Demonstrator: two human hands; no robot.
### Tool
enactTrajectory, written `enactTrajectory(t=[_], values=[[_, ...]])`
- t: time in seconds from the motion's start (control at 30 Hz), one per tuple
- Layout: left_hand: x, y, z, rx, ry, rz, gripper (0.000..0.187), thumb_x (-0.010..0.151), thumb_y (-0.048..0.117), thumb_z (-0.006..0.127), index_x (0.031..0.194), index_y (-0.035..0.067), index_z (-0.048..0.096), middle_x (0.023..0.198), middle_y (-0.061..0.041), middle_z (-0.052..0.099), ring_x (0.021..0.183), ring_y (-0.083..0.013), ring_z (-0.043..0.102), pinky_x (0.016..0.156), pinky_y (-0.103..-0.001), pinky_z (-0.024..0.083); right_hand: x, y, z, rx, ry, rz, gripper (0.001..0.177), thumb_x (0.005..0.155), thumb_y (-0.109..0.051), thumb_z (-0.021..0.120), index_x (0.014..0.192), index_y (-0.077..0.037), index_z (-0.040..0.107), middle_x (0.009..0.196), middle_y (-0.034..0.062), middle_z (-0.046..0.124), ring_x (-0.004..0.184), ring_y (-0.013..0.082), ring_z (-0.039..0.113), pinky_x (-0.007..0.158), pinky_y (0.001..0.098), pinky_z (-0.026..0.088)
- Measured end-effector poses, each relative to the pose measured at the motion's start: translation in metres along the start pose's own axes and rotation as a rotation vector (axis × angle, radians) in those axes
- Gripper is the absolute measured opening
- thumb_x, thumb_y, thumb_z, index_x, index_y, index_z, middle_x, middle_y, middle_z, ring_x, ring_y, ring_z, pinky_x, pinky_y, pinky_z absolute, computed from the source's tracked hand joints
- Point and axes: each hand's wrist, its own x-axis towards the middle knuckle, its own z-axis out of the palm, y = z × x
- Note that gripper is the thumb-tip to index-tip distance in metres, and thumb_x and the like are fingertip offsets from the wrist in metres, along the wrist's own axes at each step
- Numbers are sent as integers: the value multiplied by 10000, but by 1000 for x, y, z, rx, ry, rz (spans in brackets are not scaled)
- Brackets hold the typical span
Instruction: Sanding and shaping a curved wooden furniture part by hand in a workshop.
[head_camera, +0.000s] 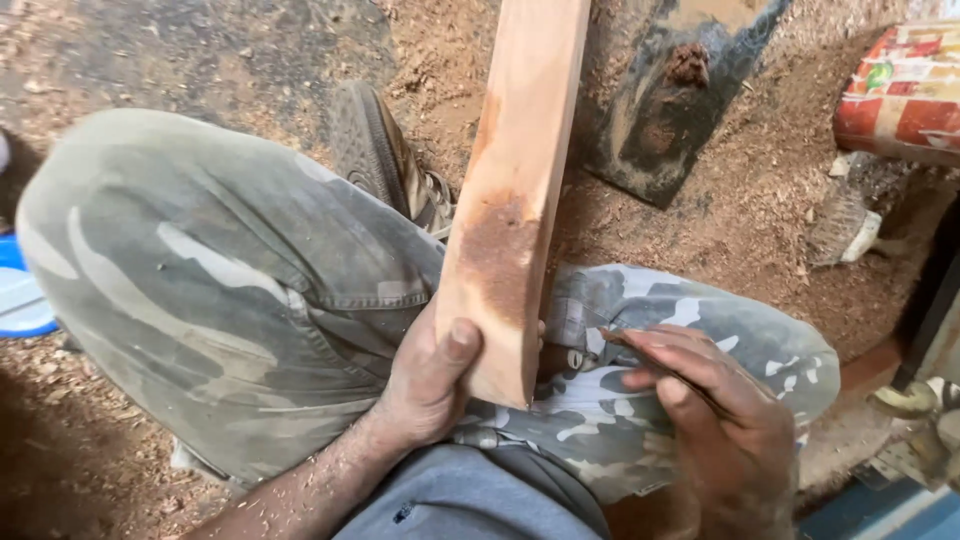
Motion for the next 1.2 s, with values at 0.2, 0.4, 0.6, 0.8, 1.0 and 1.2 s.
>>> enactTrajectory(t=[0.2, 0.4, 0.6, 0.8, 1.0, 1.2], values=[[0, 1, 2, -167, -22, -26, 941, 952, 604, 683, 1531, -61, 354, 1338, -171, 580, 1218, -240, 573, 1046, -398, 489, 33, -1, 9, -70, -129, -383, 205, 994, -38, 558, 1116, -33, 723, 1185, 146, 766, 1144, 253, 761, 982, 351, 653], [5, 1, 2, 116, 24, 36, 978, 922, 668, 651, 1541, -28, 354, 1404, -125, 566, 1291, -184, 534, 1113, -345, 436, 53, 4, 19, -241, -199, -617, 167, 974, -22, 592, 1055, -49, 735, 1120, 132, 774, 1064, 274, 778, 944, 361, 666], [-2, 11, 4, 361, 86, -3, 923, 876, 661, 670, 1462, -15, 441, 1278, -118, 641, 1191, -165, 591, 1031, -338, 496, 44, 8, 6, -212, -388, -652, 205, 932, -21, 584, 1072, -60, 730, 1123, 121, 786, 1067, 284, 783, 874, 354, 635], [-28, 79, 19, 868, 100, -219, 732, 799, 537, 746, 1300, 27, 591, 970, -111, 772, 891, -179, 735, 778, -342, 603, 69, 4, -34, -42, -309, -660, 232, 916, -102, 707, 1147, -126, 708, 1175, 80, 747, 1170, 317, 727, 1043, 413, 620], [-36, 150, 41, 1208, -6, -612, 729, 805, 627, 699, 1317, 116, 608, 811, -120, 803, 708, -216, 803, 656, -383, 670, 121, -16, -25, -330, -604, -933, 260, 900, -76, 640, 1124, -149, 750, 1263, 44, 730, 1095, 267, 732, 919, 383, 609], [-23, 180, 47, 1375, 27, -755, 895, 740, 716, 660, 1436, 160, 569, 738, -126, 802, 622, -229, 788, 610, -395, 714, 148, -55, 3, -310, -735, -1206, 302, 947, -290, 626, 1212, -222, 753, 1375, 3, 684, 1044, 158, 671, 787, 352, 532]])
